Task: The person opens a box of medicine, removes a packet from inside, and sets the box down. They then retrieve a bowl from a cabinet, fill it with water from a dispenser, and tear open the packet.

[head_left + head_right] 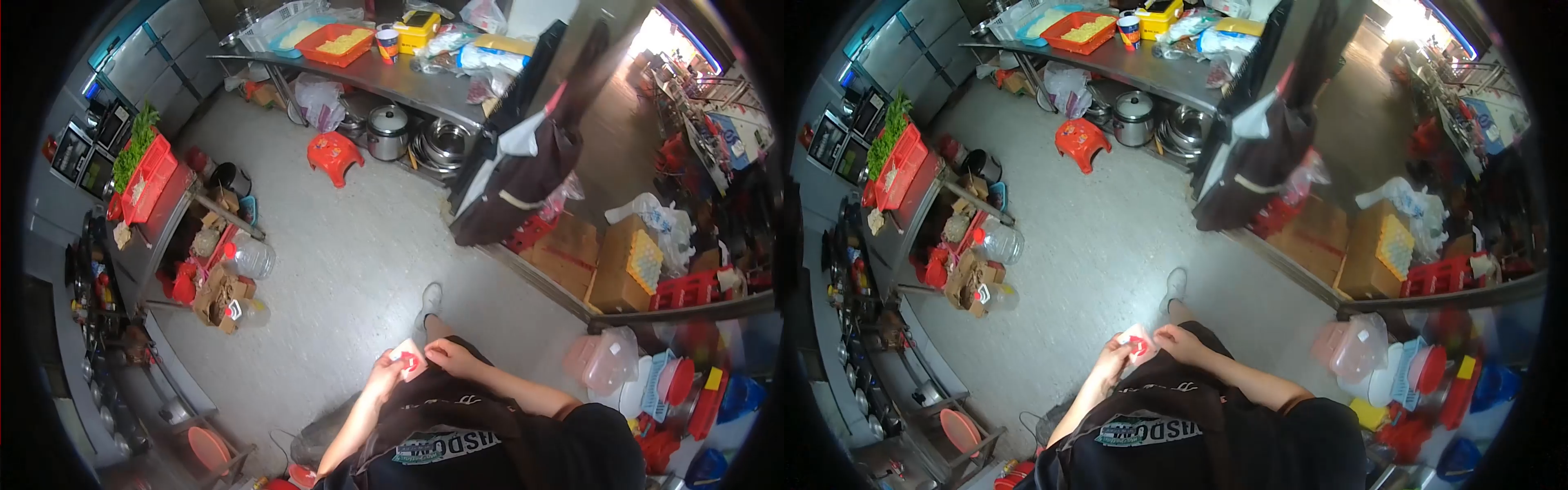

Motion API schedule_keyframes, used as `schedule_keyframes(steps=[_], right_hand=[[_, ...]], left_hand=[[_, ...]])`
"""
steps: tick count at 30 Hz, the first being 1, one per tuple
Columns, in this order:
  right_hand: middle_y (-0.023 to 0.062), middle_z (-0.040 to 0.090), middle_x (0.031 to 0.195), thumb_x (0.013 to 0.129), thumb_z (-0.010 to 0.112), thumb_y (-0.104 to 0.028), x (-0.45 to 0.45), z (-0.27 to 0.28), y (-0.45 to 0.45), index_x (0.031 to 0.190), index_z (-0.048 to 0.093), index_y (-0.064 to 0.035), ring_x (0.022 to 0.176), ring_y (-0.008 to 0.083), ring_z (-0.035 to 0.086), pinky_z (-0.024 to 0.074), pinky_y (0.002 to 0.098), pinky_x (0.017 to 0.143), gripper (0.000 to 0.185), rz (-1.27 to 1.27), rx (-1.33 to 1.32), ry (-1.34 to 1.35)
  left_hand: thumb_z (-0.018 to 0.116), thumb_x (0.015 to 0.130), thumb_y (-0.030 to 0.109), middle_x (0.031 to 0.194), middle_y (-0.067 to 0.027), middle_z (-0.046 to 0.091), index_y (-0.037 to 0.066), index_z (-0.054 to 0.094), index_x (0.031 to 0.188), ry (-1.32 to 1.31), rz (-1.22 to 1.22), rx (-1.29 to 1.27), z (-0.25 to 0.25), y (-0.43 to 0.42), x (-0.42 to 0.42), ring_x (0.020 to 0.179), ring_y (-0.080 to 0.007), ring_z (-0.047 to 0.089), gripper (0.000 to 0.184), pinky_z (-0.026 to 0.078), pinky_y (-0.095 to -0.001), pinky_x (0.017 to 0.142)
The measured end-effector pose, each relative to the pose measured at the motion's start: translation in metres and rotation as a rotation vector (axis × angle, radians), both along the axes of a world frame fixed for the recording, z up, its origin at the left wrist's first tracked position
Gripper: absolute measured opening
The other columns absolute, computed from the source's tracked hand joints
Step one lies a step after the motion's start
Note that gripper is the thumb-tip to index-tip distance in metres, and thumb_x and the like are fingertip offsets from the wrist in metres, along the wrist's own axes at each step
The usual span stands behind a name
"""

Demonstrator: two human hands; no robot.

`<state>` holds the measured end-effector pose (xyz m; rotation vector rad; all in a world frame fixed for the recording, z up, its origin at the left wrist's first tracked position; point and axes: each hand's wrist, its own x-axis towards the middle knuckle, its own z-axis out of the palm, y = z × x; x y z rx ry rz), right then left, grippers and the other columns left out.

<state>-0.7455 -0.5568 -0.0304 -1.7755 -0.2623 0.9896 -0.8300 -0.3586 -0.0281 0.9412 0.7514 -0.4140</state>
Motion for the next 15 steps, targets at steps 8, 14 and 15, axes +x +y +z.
schedule_keyframes(steps=[8, 14, 15], right_hand=[[0.0057, 0.067, 0.084, 0.093, 0.058, -0.027, 0.245, -0.034, 0.053, 0.099, 0.064, -0.0032, 0.078, 0.0141, 0.062, 0.0494, 0.0297, 0.071, 0.026, -0.005, -0.106, -0.05], [0.0082, 0.068, 0.085, 0.091, 0.06, -0.029, 0.451, 0.038, 0.151, 0.102, 0.064, -0.0063, 0.079, 0.0169, 0.065, 0.0493, 0.0308, 0.071, 0.025, 0.131, -0.245, -0.313], [0.008, 0.068, 0.086, 0.091, 0.06, -0.029, 0.481, 0.043, 0.169, 0.102, 0.064, -0.0061, 0.08, 0.0172, 0.065, 0.0494, 0.031, 0.072, 0.026, 0.121, -0.178, -0.405]], left_hand=[[0.042, 0.088, 0.001, 0.101, -0.0159, 0.065, -0.001, 0.053, 0.105, -0.054, 0.301, 0.18, 0.005, 0.123, 0.158, 0.088, -0.0222, 0.066, 0.021, 0.052, -0.0304, 0.077], [0.055, 0.092, 0.013, 0.093, -0.0078, 0.062, 0.003, 0.054, 0.106, -0.027, 0.415, 0.436, 0.015, 0.182, 0.243, 0.084, -0.0166, 0.061, 0.017, 0.051, -0.0298, 0.074], [0.056, 0.092, 0.014, 0.094, -0.0078, 0.062, 0.003, 0.054, 0.106, -0.011, 0.472, 0.402, 0.015, 0.189, 0.255, 0.084, -0.0166, 0.061, 0.018, 0.051, -0.0297, 0.074]])
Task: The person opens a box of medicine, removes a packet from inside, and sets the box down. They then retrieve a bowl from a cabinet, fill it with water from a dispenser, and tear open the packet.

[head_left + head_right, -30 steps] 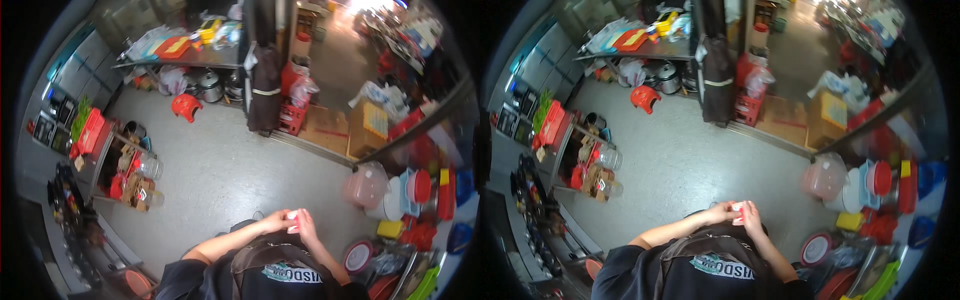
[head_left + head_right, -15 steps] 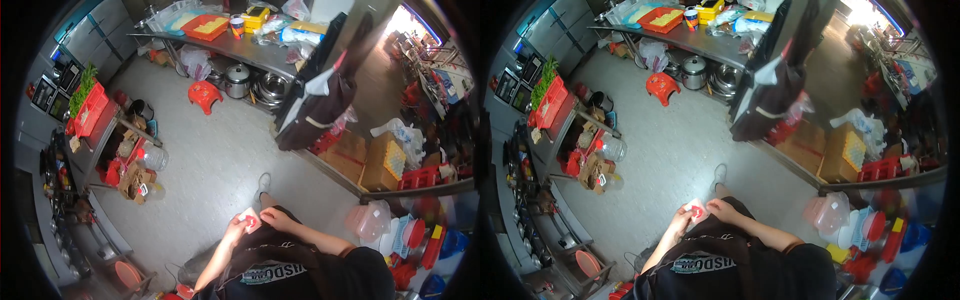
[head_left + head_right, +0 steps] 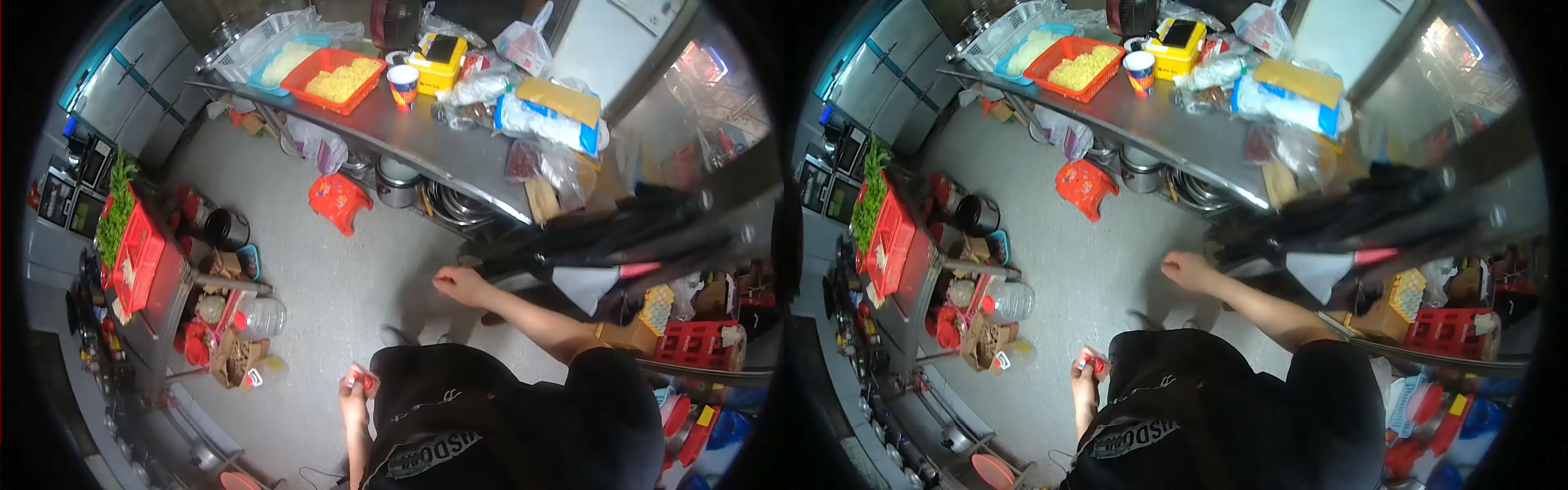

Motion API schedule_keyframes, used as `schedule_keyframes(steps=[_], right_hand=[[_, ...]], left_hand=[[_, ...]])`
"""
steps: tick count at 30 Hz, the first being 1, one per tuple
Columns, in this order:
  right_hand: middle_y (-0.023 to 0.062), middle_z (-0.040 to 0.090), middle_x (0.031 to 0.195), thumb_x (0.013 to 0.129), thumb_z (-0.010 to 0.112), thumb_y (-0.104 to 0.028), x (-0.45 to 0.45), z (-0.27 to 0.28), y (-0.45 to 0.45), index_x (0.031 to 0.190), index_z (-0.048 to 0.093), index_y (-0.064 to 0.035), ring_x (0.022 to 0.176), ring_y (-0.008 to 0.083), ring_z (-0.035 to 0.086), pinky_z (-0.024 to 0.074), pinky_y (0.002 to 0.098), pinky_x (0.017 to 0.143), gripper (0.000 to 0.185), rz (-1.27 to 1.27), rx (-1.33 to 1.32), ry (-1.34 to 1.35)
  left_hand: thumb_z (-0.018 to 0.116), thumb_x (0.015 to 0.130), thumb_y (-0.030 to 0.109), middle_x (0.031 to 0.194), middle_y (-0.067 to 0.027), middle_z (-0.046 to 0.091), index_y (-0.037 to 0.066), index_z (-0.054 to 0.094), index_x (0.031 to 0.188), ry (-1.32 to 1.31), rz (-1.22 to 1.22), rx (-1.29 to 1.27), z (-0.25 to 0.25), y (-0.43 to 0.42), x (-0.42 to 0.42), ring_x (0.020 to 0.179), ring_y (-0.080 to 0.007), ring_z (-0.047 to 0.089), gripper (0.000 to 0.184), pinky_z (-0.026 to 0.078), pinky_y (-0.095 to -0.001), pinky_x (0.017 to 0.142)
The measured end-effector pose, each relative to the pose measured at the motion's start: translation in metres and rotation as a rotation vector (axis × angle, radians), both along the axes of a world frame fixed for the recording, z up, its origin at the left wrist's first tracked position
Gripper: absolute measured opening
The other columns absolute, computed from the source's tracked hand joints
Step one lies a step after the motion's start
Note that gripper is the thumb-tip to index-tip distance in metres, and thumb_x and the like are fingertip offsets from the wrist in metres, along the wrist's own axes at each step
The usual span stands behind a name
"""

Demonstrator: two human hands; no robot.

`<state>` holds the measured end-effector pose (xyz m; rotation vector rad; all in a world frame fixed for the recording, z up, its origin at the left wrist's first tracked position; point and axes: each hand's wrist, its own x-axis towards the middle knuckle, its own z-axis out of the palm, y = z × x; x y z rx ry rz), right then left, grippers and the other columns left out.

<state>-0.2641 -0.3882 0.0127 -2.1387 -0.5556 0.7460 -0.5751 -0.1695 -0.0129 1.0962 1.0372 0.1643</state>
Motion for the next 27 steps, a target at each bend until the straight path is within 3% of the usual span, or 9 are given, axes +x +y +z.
schedule_keyframes(steps=[2, 3, 7, 8, 10, 15, 19, 20, 27], right_hand=[[0.0152, 0.068, 0.1, 0.089, 0.058, -0.033, 0.067, 0.007, 0.038, 0.103, 0.065, -0.0066, 0.093, 0.0311, 0.065, 0.0501, 0.0394, 0.081, 0.03, 0.006, 0.057, -0.037], [0.0149, 0.068, 0.099, 0.09, 0.058, -0.032, 0.099, 0.025, 0.056, 0.103, 0.065, -0.0067, 0.093, 0.0309, 0.065, 0.05, 0.0397, 0.082, 0.029, 0.006, 0.045, -0.07], [0.0133, 0.068, 0.088, 0.09, 0.06, -0.025, 0.225, 0.045, 0.103, 0.1, 0.065, -0.0059, 0.083, 0.024, 0.066, 0.0499, 0.036, 0.074, 0.022, -0.259, 0.122, -0.11], [0.0043, 0.068, 0.088, 0.09, 0.061, -0.019, 0.259, 0.056, 0.106, 0.099, 0.066, -0.004, 0.083, 0.0116, 0.06, 0.0483, 0.0285, 0.076, 0.018, -0.311, 0.031, -0.203], [0.005, 0.068, 0.087, 0.087, 0.061, -0.018, 0.32, 0.091, 0.104, 0.098, 0.067, -0.0056, 0.081, 0.014, 0.062, 0.0489, 0.0307, 0.076, 0.018, -0.289, -0.066, -0.392], [0.0183, 0.069, 0.096, 0.087, 0.058, -0.027, 0.514, 0.083, 0.039, 0.096, 0.069, -0.0071, 0.095, 0.0354, 0.065, 0.0505, 0.0427, 0.082, 0.025, -0.537, -0.491, -0.694], [0.0182, 0.069, 0.096, 0.087, 0.057, -0.032, 0.622, 0.067, -0.006, 0.109, 0.067, -0.0065, 0.092, 0.0357, 0.066, 0.0503, 0.0426, 0.082, 0.034, -0.374, -0.774, -0.667], [0.018, 0.069, 0.096, 0.088, 0.057, -0.033, 0.637, 0.06, -0.01, 0.116, 0.063, -0.0019, 0.093, 0.0354, 0.066, 0.0504, 0.0409, 0.083, 0.042, -0.582, -0.569, -0.485], [0.0122, 0.057, 0.13, 0.078, 0.073, -0.024, 0.678, 0.062, 0.007, 0.14, 0.04, -0.0045, 0.112, 0.0242, 0.057, 0.0464, 0.0332, 0.094, 0.073, -0.338, -0.269, -0.16]], left_hand=[[0.06, 0.092, 0.017, 0.096, -0.0078, 0.062, 0.002, 0.054, 0.107, 0.055, 0.094, -0.019, -0.005, 0.02, 0.025, 0.084, -0.0167, 0.061, 0.022, 0.052, -0.0293, 0.073], [0.061, 0.091, 0.017, 0.097, -0.0081, 0.061, 0.002, 0.054, 0.107, 0.08, 0.097, -0.026, -0.015, 0.035, 0.038, 0.085, -0.0169, 0.061, 0.023, 0.053, -0.0295, 0.073], [0.065, 0.09, 0.019, 0.098, -0.0079, 0.06, 0.002, 0.055, 0.105, 0.082, 0.126, -0.024, -0.039, 0.11, 0.098, 0.085, -0.0169, 0.061, 0.025, 0.053, -0.0301, 0.073], [0.064, 0.09, 0.019, 0.098, -0.0077, 0.06, 0.002, 0.055, 0.105, 0.059, 0.12, -0.007, -0.033, 0.13, 0.121, 0.085, -0.0167, 0.061, 0.024, 0.053, -0.0301, 0.073], [0.063, 0.092, 0.018, 0.097, -0.0068, 0.059, 0.002, 0.055, 0.104, 0.024, 0.092, 0.056, -0.034, 0.176, 0.164, 0.085, -0.0155, 0.06, 0.022, 0.053, -0.0295, 0.074], [0.06, 0.091, 0.017, 0.1, -0.0062, 0.058, 0.0, 0.054, 0.106, 0.025, -0.003, 0.083, -0.013, 0.246, 0.258, 0.09, -0.0147, 0.058, 0.023, 0.052, -0.0275, 0.076], [0.061, 0.09, 0.015, 0.099, -0.006, 0.058, 0.001, 0.055, 0.105, 0.112, 0.04, 0.097, -0.011, 0.239, 0.307, 0.088, -0.0144, 0.057, 0.022, 0.051, -0.0278, 0.075], [0.061, 0.09, 0.015, 0.098, -0.0057, 0.058, 0.001, 0.055, 0.105, 0.134, 0.06, 0.113, -0.01, 0.233, 0.325, 0.087, -0.0142, 0.057, 0.021, 0.05, -0.0279, 0.075], [0.063, 0.089, 0.02, 0.091, -0.0059, 0.059, 0.001, 0.057, 0.101, 0.206, 0.113, 0.051, -0.023, 0.158, 0.384, 0.081, -0.0138, 0.056, 0.024, 0.049, -0.026, 0.069]])
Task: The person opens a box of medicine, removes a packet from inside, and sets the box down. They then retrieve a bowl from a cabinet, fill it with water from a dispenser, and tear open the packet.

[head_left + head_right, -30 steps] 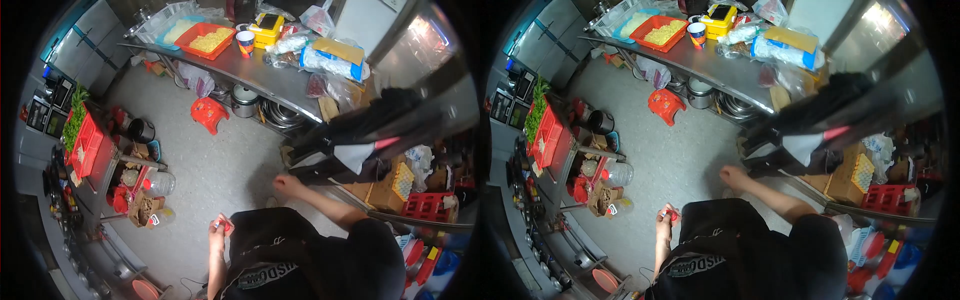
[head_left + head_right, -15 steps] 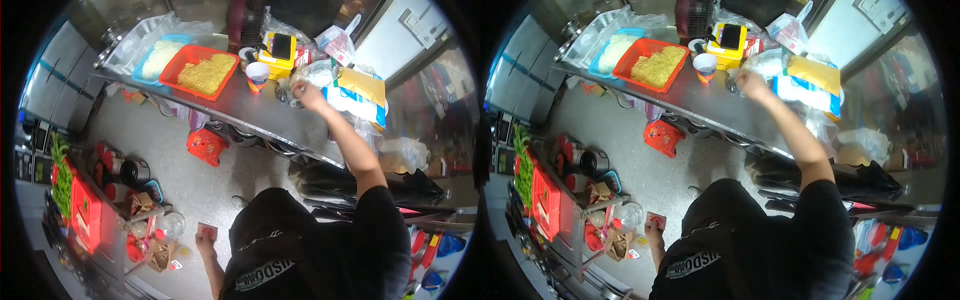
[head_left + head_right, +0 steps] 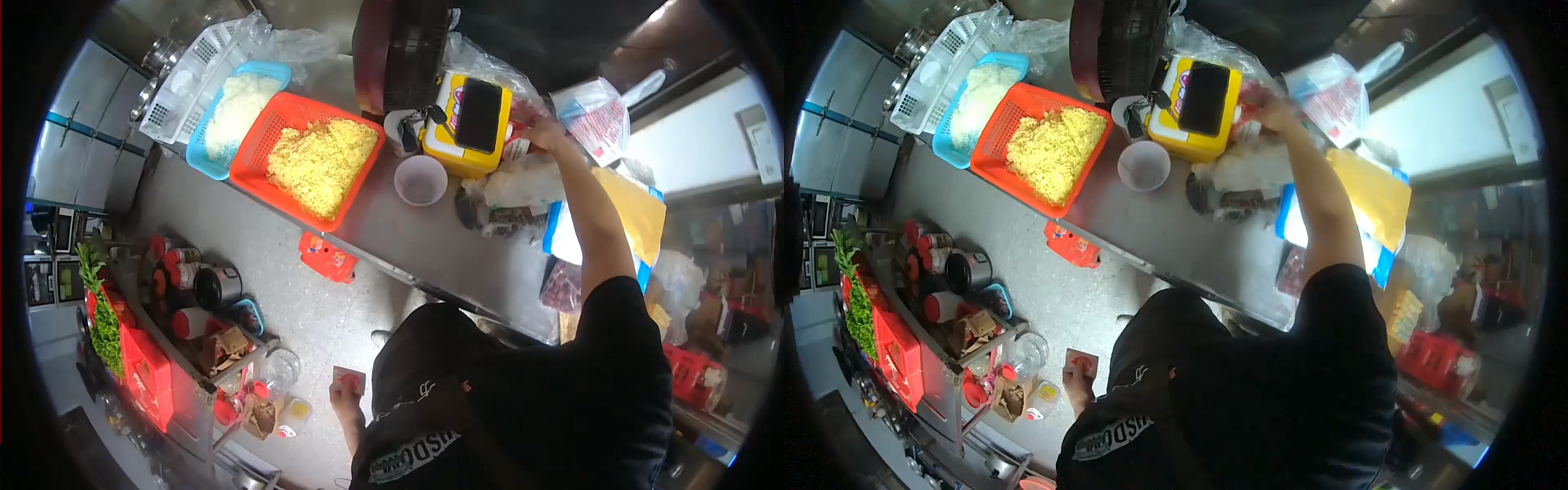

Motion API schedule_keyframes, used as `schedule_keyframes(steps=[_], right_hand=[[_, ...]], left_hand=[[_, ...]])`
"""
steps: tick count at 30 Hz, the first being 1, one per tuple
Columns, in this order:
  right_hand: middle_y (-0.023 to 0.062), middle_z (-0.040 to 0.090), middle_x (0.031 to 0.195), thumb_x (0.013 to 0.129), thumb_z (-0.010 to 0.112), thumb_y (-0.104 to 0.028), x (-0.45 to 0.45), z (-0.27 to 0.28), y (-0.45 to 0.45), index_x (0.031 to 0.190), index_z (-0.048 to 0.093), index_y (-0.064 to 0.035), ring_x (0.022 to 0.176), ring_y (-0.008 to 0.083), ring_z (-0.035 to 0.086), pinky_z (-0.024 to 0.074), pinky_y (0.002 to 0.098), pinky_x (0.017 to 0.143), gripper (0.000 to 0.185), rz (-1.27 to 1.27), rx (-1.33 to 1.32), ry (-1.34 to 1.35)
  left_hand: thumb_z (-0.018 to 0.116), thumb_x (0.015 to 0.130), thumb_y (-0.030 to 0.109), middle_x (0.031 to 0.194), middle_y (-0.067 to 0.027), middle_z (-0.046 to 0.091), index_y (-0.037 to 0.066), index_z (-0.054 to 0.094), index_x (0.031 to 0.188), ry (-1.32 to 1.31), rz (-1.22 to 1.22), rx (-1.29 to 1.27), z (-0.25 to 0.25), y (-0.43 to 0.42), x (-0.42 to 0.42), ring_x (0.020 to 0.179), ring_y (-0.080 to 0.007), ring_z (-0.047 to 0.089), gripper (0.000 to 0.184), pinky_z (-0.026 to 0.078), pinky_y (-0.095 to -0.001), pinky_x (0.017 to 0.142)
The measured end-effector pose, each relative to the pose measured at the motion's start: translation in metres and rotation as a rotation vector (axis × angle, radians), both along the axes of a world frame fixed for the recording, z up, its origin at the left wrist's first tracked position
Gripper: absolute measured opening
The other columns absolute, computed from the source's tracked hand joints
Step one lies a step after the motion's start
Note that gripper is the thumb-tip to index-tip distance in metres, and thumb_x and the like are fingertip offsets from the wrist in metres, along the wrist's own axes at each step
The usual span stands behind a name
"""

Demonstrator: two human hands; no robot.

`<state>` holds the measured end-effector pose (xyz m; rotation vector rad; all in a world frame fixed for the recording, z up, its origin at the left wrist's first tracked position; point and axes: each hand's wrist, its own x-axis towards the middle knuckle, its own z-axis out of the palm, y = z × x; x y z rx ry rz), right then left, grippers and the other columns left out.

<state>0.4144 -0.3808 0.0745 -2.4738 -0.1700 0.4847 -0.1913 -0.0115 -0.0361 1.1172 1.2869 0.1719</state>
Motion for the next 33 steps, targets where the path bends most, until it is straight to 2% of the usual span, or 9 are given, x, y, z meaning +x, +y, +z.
schedule_keyframes(steps=[5, 8, 11, 14, 18, 22, 24, 26, 33], right_hand=[[0.0159, 0.06, 0.121, 0.068, 0.082, -0.02, 0.01, -0.038, -0.011, 0.14, 0.038, -0.0008, 0.107, 0.0241, 0.06, 0.0471, 0.0348, 0.091, 0.086, 0.025, 0.094, -0.147], [0.0131, 0.056, 0.122, 0.066, 0.083, -0.013, -0.007, 0.033, 0.015, 0.139, 0.038, -0.0055, 0.103, 0.0247, 0.059, 0.0486, 0.0348, 0.088, 0.087, -0.064, -0.141, -0.075], [0.0171, 0.056, 0.114, 0.063, 0.084, -0.017, -0.001, 0.003, -0.002, 0.134, 0.042, -0.0067, 0.103, 0.037, 0.057, 0.0476, 0.041, 0.09, 0.083, -0.218, -0.313, -0.603], [0.0148, 0.046, 0.127, 0.066, 0.076, -0.008, -0.005, -0.01, -0.004, 0.133, 0.044, -0.0154, 0.114, 0.035, 0.05, 0.0489, 0.0436, 0.089, 0.075, 0.047, -0.482, -0.837], [0.0146, 0.044, 0.128, 0.072, 0.071, -0.014, -0.023, -0.01, 0.011, 0.129, 0.049, -0.0159, 0.12, 0.0373, 0.043, 0.0446, 0.0439, 0.097, 0.062, 0.205, -0.675, -0.514], [0.016, 0.052, 0.124, 0.078, 0.064, -0.013, -0.008, -0.021, -0.024, 0.112, 0.062, -0.0087, 0.117, 0.035, 0.047, 0.0427, 0.0461, 0.097, 0.035, 0.507, -0.504, -0.758], [0.0153, 0.061, 0.116, 0.086, 0.059, -0.015, -0.037, 0.067, 0.013, 0.102, 0.066, -0.0036, 0.109, 0.0289, 0.056, 0.045, 0.0405, 0.095, 0.021, 0.447, -0.691, -0.281], [0.0113, 0.066, 0.11, 0.093, 0.055, -0.02, -0.061, 0.143, 0.054, 0.104, 0.067, -0.0022, 0.099, 0.0206, 0.062, 0.0469, 0.0334, 0.091, 0.024, 0.224, -0.128, 0.016], [0.0145, 0.062, 0.119, 0.098, 0.049, -0.029, -0.169, 0.31, 0.224, 0.121, 0.059, 0.0, 0.102, 0.0192, 0.062, 0.0477, 0.0329, 0.091, 0.037, 0.9, 1.069, -0.357]], left_hand=[[0.061, 0.092, 0.022, 0.088, -0.0072, 0.061, -0.001, 0.056, 0.099, 0.107, -0.264, 0.108, 0.025, -0.007, 0.073, 0.08, -0.0132, 0.057, 0.024, 0.048, -0.0265, 0.069], [0.061, 0.093, 0.021, 0.089, -0.0087, 0.062, -0.002, 0.056, 0.099, 0.099, -0.28, 0.159, 0.027, -0.003, 0.095, 0.081, -0.0131, 0.057, 0.024, 0.048, -0.0276, 0.07], [0.062, 0.091, 0.02, 0.086, -0.0065, 0.06, 0.0, 0.056, 0.098, 0.081, -0.317, 0.197, 0.034, -0.006, 0.115, 0.076, -0.0112, 0.055, 0.022, 0.046, -0.0258, 0.064], [0.062, 0.09, 0.019, 0.083, -0.0072, 0.063, -0.003, 0.057, 0.096, 0.061, -0.35, 0.216, 0.036, -0.007, 0.127, 0.076, -0.0121, 0.056, 0.023, 0.047, -0.0271, 0.068], [0.061, 0.09, 0.015, 0.082, -0.0052, 0.06, -0.001, 0.057, 0.097, -0.018, -0.38, 0.256, 0.067, -0.005, 0.151, 0.074, -0.0088, 0.053, 0.018, 0.044, -0.025, 0.066], [0.061, 0.091, 0.015, 0.08, -0.0038, 0.061, -0.001, 0.057, 0.097, 0.031, -0.321, 0.271, 0.078, 0.004, 0.144, 0.073, -0.008, 0.053, 0.018, 0.043, -0.024, 0.064], [0.06, 0.091, 0.016, 0.08, -0.0024, 0.061, 0.001, 0.057, 0.097, 0.046, -0.309, 0.29, 0.073, 0.008, 0.129, 0.072, -0.0073, 0.052, 0.017, 0.043, -0.023, 0.064], [0.06, 0.091, 0.016, 0.082, -0.0018, 0.06, 0.002, 0.057, 0.097, 0.029, -0.275, 0.276, 0.065, 0.012, 0.112, 0.074, -0.007, 0.052, 0.016, 0.042, -0.0229, 0.065], [0.059, 0.095, 0.017, 0.09, 0.0013, 0.059, 0.007, 0.059, 0.101, -0.293, 0.003, 0.324, 0.093, 0.049, 0.062, 0.08, -0.007, 0.052, 0.013, 0.043, -0.0237, 0.07]])
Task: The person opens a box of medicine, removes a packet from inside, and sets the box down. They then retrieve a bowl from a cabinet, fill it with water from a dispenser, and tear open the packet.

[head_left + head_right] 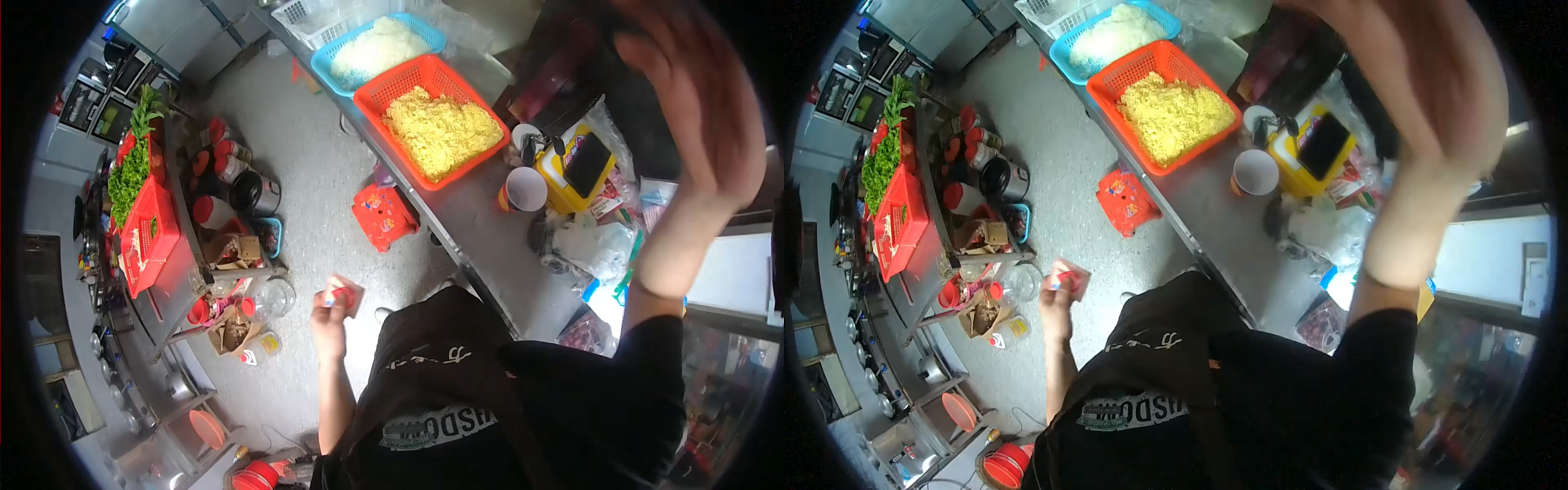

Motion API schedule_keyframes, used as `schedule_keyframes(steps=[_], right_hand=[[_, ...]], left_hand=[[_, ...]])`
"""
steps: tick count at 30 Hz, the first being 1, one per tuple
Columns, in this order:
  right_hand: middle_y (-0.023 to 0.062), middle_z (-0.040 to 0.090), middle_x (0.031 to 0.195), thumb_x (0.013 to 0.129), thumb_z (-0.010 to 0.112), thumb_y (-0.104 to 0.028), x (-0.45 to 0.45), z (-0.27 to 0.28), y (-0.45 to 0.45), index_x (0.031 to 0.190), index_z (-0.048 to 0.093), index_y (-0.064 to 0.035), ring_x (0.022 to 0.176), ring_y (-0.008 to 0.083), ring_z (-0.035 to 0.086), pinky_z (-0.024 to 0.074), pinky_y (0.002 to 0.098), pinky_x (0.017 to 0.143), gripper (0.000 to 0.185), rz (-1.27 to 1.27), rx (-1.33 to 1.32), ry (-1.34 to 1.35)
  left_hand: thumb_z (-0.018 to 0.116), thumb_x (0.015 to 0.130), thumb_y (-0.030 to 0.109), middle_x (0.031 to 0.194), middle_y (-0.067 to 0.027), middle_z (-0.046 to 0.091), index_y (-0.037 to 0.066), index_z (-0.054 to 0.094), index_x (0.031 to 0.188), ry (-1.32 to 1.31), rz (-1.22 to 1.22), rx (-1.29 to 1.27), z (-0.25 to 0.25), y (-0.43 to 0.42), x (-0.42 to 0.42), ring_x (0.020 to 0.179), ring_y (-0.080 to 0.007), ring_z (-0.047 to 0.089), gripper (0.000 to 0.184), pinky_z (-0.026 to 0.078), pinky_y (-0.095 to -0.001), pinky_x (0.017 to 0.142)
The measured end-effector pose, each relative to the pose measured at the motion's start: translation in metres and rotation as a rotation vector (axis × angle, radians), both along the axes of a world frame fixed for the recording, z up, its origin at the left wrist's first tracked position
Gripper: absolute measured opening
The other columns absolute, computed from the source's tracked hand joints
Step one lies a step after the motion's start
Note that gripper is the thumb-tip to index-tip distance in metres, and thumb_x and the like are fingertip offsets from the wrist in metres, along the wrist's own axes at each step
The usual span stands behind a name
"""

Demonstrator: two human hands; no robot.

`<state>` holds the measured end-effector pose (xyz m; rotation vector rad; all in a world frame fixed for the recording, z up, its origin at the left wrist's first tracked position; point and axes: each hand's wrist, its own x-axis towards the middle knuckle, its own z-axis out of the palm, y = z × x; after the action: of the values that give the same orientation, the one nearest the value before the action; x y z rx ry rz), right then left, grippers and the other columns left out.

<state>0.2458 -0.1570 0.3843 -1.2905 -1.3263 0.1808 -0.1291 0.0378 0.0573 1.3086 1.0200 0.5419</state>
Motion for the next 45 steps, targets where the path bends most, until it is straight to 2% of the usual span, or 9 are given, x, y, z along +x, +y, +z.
schedule_keyframes(steps=[5, 7, 9, 12, 15, 25, 32, 38, 45], right_hand=[[0.014, 0.062, 0.119, 0.099, 0.049, -0.027, -0.088, 0.012, 0.113, 0.122, 0.058, -0.0003, 0.102, 0.0187, 0.062, 0.0483, 0.0324, 0.09, 0.037, 0.453, 0.133, 0.081], [0.0137, 0.062, 0.119, 0.099, 0.049, -0.027, -0.122, 0.003, 0.148, 0.122, 0.057, -0.0005, 0.102, 0.0184, 0.062, 0.0485, 0.0323, 0.09, 0.037, 0.592, 0.145, 0.127], [0.0135, 0.062, 0.119, 0.099, 0.049, -0.026, -0.153, -0.011, 0.178, 0.123, 0.057, -0.0006, 0.102, 0.0182, 0.062, 0.0488, 0.0321, 0.089, 0.036, 0.709, 0.158, 0.18], [0.0132, 0.062, 0.119, 0.099, 0.049, -0.026, -0.187, -0.025, 0.2, 0.124, 0.056, -0.0008, 0.102, 0.0179, 0.062, 0.0492, 0.0318, 0.088, 0.036, 0.807, 0.171, 0.216], [0.0129, 0.061, 0.119, 0.099, 0.048, -0.025, -0.213, -0.036, 0.21, 0.125, 0.055, -0.0011, 0.102, 0.0175, 0.061, 0.0495, 0.0316, 0.088, 0.036, 0.864, 0.166, 0.25], [0.0118, 0.061, 0.119, 0.099, 0.048, -0.023, -0.232, -0.048, 0.213, 0.127, 0.053, -0.0018, 0.102, 0.0164, 0.061, 0.0508, 0.0307, 0.085, 0.035, 0.93, 0.234, 0.277], [0.0111, 0.061, 0.119, 0.1, 0.047, -0.021, -0.219, -0.046, 0.196, 0.129, 0.051, -0.0023, 0.102, 0.0156, 0.061, 0.0516, 0.0302, 0.084, 0.035, 0.954, 0.282, 0.275], [0.0104, 0.061, 0.119, 0.1, 0.047, -0.02, -0.222, -0.044, 0.197, 0.131, 0.05, -0.0027, 0.102, 0.0149, 0.06, 0.0524, 0.0296, 0.082, 0.036, 0.982, 0.284, 0.273], [0.0097, 0.061, 0.119, 0.1, 0.047, -0.018, -0.211, -0.021, 0.182, 0.133, 0.048, -0.0032, 0.102, 0.0141, 0.06, 0.0533, 0.0291, 0.08, 0.036, 1.016, 0.228, 0.299]], left_hand=[[0.059, 0.094, 0.012, 0.109, -0.0061, 0.062, 0.004, 0.054, 0.119, -0.144, 0.189, -0.008, 0.008, 0.026, -0.057, 0.097, -0.0146, 0.061, 0.027, 0.049, -0.0284, 0.088], [0.059, 0.094, 0.014, 0.11, -0.0078, 0.061, 0.003, 0.052, 0.123, -0.143, 0.229, -0.03, 0.018, 0.017, -0.074, 0.097, -0.0153, 0.061, 0.032, 0.05, -0.03, 0.086], [0.062, 0.093, 0.022, 0.1, -0.0053, 0.062, 0.003, 0.055, 0.109, -0.149, 0.337, -0.032, 0.016, 0.002, -0.088, 0.092, -0.0118, 0.057, 0.026, 0.046, -0.0253, 0.079], [0.057, 0.095, 0.021, 0.101, -0.0089, 0.063, 0.0, 0.055, 0.11, -0.196, 0.562, -0.082, -0.004, -0.021, -0.11, 0.095, -0.0147, 0.059, 0.025, 0.049, -0.0307, 0.081], [0.059, 0.092, 0.011, 0.111, -0.0102, 0.06, 0.003, 0.049, 0.127, -0.2, 0.601, -0.238, -0.019, -0.036, -0.143, 0.096, -0.0189, 0.062, 0.037, 0.053, -0.0308, 0.083], [0.057, 0.092, 0.008, 0.11, -0.0113, 0.061, 0.001, 0.05, 0.125, -0.208, 0.696, -0.16, 0.001, -0.044, -0.118, 0.096, -0.0192, 0.062, 0.034, 0.053, -0.0314, 0.084], [0.056, 0.094, 0.019, 0.106, -0.0123, 0.061, -0.001, 0.053, 0.113, 0.018, 0.475, -0.097, -0.015, -0.039, -0.118, 0.092, -0.0191, 0.062, 0.027, 0.05, -0.0313, 0.088], [0.055, 0.093, 0.007, 0.112, -0.0128, 0.061, 0.0, 0.05, 0.123, -0.189, 0.571, -0.16, -0.017, -0.043, -0.106, 0.099, -0.0207, 0.062, 0.031, 0.053, -0.0341, 0.086], [0.06, 0.093, 0.014, 0.102, -0.0108, 0.063, 0.0, 0.053, 0.115, -0.193, 0.56, -0.127, -0.017, -0.046, -0.108, 0.09, -0.0172, 0.061, 0.027, 0.051, -0.0313, 0.081]])
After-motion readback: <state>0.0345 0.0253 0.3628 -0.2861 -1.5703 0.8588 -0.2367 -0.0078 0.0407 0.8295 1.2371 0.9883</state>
